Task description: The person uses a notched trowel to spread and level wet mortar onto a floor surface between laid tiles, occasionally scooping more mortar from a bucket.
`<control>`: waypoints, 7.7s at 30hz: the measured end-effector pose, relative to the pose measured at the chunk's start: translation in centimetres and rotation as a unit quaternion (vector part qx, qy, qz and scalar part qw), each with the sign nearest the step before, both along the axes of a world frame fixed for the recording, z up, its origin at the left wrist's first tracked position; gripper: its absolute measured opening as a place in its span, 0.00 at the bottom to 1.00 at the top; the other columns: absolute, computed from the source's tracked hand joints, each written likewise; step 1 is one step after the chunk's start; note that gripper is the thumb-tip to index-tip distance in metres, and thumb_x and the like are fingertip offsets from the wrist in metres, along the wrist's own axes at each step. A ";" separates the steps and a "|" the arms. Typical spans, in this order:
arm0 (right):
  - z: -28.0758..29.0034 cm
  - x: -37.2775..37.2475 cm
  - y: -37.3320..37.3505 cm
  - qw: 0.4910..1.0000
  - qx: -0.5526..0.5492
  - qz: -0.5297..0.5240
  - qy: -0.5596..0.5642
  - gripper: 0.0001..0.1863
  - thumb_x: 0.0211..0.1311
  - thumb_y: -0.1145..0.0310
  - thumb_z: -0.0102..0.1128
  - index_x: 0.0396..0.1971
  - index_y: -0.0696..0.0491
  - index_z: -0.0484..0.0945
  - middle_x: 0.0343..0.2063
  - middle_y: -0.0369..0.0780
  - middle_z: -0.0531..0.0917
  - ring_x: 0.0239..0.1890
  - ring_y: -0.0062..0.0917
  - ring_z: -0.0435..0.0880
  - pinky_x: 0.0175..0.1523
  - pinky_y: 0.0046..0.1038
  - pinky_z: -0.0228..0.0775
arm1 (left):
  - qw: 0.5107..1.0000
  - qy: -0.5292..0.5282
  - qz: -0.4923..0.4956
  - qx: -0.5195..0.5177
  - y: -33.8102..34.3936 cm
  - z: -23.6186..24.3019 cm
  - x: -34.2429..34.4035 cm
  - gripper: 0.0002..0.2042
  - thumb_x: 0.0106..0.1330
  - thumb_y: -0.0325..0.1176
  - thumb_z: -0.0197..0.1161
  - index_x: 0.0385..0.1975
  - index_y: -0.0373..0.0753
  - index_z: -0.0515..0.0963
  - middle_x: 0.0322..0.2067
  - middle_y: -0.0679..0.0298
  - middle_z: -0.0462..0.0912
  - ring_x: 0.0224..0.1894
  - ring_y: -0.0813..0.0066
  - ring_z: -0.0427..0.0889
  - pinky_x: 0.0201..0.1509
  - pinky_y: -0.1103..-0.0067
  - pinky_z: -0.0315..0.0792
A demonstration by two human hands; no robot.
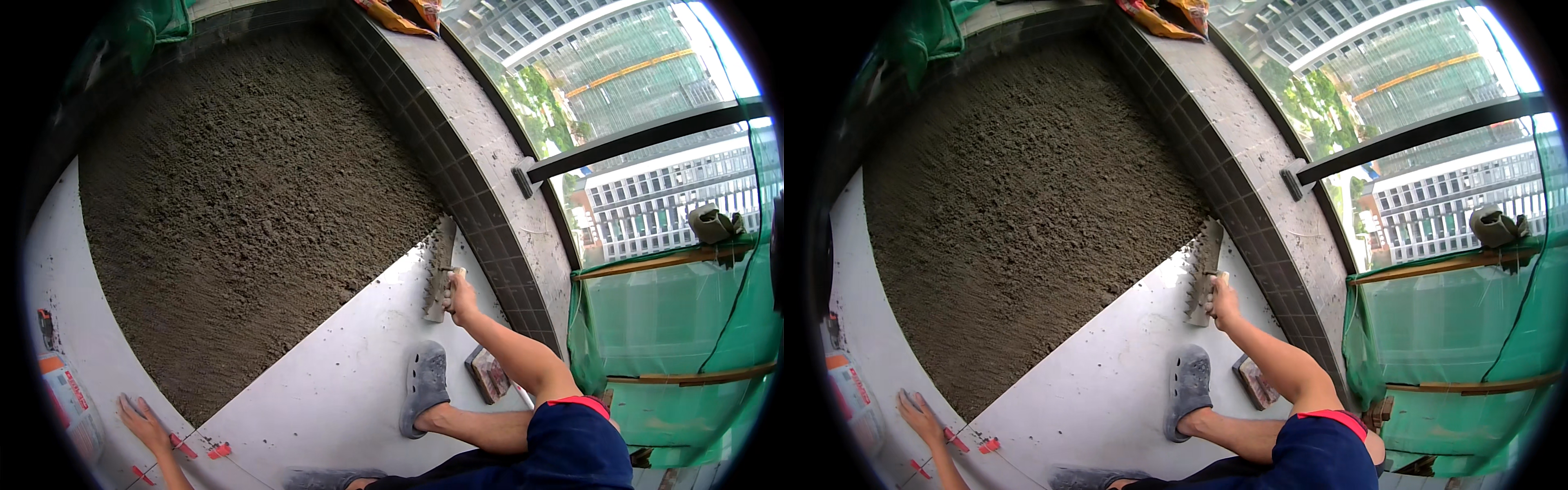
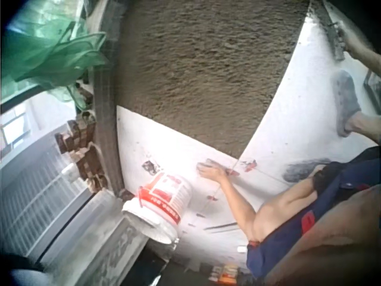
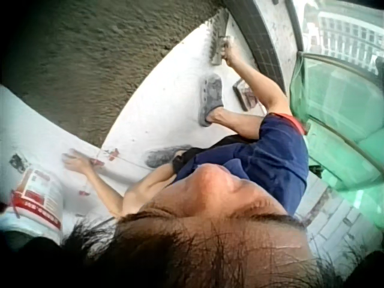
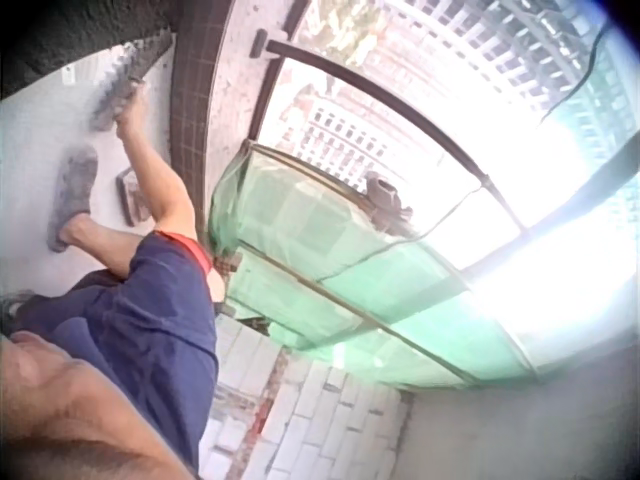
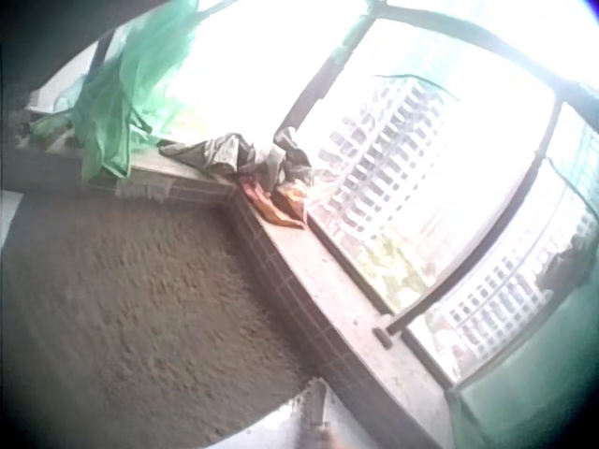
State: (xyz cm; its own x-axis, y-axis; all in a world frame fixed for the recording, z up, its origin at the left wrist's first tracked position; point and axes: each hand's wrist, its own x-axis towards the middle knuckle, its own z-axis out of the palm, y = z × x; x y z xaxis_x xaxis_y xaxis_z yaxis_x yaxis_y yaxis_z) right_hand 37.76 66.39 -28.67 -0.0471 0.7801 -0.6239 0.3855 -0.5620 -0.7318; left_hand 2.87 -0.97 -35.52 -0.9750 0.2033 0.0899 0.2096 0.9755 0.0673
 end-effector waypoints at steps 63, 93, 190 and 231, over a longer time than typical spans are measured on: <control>-2.0 -20.5 0.7 0.942 -0.007 -0.191 0.277 0.19 0.66 0.47 0.53 0.39 0.46 0.60 0.21 0.35 0.68 0.16 0.21 0.66 0.19 0.24 0.57 | 0.989 0.114 -0.088 0.038 5.0 -0.2 -5.3 0.28 0.71 0.44 0.52 0.58 0.21 0.64 0.60 0.38 0.65 0.63 0.43 0.65 0.68 0.60 0.59; 0.0 -50.5 -9.1 0.704 0.296 0.644 -0.035 0.21 0.66 0.54 0.54 0.45 0.57 0.70 0.32 0.49 0.84 0.33 0.37 0.85 0.41 0.38 0.78 | 0.994 0.071 0.044 0.068 7.7 2.2 -4.5 0.25 0.70 0.42 0.50 0.58 0.28 0.68 0.59 0.39 0.67 0.63 0.43 0.64 0.68 0.61 0.57; -0.1 -68.9 -22.8 0.603 0.504 0.610 -0.099 0.19 0.59 0.71 0.58 0.47 0.61 0.64 0.42 0.53 0.78 0.40 0.43 0.84 0.42 0.37 0.79 | 0.967 0.156 0.203 0.006 8.5 0.2 -6.4 0.20 0.66 0.30 0.49 0.56 0.28 0.69 0.58 0.44 0.70 0.63 0.45 0.65 0.69 0.60 0.57; -1.9 -30.5 -13.9 0.237 0.710 0.657 -0.093 0.14 0.59 0.71 0.55 0.44 0.55 0.66 0.29 0.36 0.77 0.20 0.23 0.77 0.16 0.25 0.73 | 0.957 0.194 0.204 0.061 7.7 -2.9 -7.1 0.27 0.70 0.44 0.49 0.59 0.25 0.64 0.62 0.42 0.64 0.66 0.46 0.61 0.67 0.58 0.58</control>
State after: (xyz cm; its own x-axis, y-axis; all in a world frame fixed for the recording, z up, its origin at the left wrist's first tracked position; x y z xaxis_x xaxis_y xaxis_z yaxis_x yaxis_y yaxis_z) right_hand 7.23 52.44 -30.61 -0.9054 -0.4017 0.1374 -0.3549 0.8937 0.2745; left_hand -4.27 6.71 -38.43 -0.8590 -0.2230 0.4609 -0.1550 0.9712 0.1811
